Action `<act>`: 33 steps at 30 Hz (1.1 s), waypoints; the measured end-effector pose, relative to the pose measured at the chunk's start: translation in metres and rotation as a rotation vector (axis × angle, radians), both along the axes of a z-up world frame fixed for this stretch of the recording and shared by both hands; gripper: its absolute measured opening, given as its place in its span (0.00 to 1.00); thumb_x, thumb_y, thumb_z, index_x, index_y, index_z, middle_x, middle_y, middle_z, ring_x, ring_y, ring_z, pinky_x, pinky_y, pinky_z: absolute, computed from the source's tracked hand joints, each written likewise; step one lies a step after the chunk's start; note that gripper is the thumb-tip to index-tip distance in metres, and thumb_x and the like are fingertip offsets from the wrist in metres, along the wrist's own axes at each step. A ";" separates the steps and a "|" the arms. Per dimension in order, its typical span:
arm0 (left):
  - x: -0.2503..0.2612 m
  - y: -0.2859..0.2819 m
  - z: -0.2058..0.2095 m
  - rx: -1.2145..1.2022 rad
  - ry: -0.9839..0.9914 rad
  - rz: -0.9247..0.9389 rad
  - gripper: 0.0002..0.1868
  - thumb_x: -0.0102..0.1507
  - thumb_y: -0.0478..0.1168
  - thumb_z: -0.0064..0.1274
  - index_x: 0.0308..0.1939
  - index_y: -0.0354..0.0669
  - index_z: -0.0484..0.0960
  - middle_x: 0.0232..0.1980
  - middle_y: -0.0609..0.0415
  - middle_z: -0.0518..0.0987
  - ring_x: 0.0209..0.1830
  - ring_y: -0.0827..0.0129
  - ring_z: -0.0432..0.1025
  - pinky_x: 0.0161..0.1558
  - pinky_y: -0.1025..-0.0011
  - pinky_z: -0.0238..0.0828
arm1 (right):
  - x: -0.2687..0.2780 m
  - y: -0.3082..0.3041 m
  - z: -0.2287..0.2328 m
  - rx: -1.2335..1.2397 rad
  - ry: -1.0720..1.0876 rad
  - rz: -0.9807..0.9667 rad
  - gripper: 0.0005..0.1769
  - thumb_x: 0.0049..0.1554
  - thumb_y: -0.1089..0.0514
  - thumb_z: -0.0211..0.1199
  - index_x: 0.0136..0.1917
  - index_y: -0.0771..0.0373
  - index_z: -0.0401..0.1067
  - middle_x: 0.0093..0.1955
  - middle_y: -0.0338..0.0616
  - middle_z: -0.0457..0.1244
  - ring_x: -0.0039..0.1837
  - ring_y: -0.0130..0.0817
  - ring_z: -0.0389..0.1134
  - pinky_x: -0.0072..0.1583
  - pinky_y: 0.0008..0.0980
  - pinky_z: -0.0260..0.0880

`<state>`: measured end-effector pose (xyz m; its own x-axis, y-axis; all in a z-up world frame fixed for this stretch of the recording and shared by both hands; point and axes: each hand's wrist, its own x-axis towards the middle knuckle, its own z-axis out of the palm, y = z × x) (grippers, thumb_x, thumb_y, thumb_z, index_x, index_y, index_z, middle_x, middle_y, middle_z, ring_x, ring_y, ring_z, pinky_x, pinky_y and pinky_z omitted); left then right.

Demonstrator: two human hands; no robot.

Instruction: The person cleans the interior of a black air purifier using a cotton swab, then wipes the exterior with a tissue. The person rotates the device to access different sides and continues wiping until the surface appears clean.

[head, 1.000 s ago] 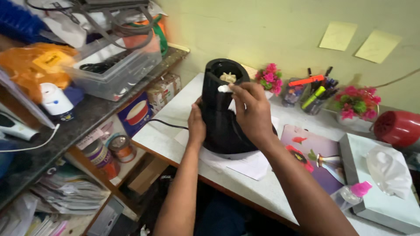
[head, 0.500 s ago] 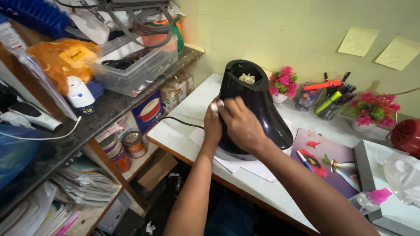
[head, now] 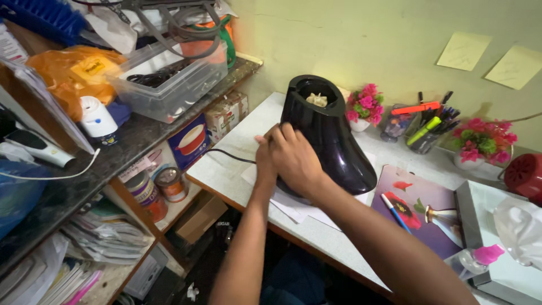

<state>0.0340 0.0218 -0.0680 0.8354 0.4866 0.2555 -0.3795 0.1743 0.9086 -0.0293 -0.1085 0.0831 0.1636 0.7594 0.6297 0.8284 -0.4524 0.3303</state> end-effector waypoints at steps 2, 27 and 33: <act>-0.017 0.009 0.015 0.055 -0.075 0.043 0.40 0.72 0.65 0.18 0.70 0.43 0.73 0.69 0.48 0.75 0.69 0.58 0.68 0.66 0.64 0.60 | -0.011 -0.022 -0.002 -0.016 0.197 0.011 0.07 0.46 0.65 0.63 0.40 0.64 0.78 0.49 0.47 0.64 0.56 0.45 0.63 0.56 0.39 0.66; -0.019 -0.015 0.062 0.324 -0.065 0.127 0.52 0.67 0.76 0.23 0.79 0.36 0.53 0.77 0.33 0.61 0.78 0.47 0.58 0.74 0.57 0.51 | 0.025 -0.142 -0.056 0.548 0.493 0.152 0.19 0.47 0.79 0.59 0.43 0.60 0.80 0.47 0.43 0.67 0.53 0.42 0.69 0.55 0.36 0.71; -0.016 -0.010 0.057 0.465 -0.016 0.189 0.54 0.65 0.79 0.17 0.78 0.40 0.60 0.70 0.36 0.72 0.70 0.49 0.66 0.71 0.59 0.56 | 0.070 -0.119 -0.062 1.049 0.835 0.042 0.06 0.59 0.72 0.62 0.46 0.65 0.76 0.48 0.40 0.71 0.49 0.26 0.71 0.52 0.27 0.72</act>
<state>0.0185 0.0117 -0.0106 0.7379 0.4607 0.4932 -0.3795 -0.3209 0.8677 0.0403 -0.2280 0.0208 0.7708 -0.0031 0.6371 0.6297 -0.1484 -0.7626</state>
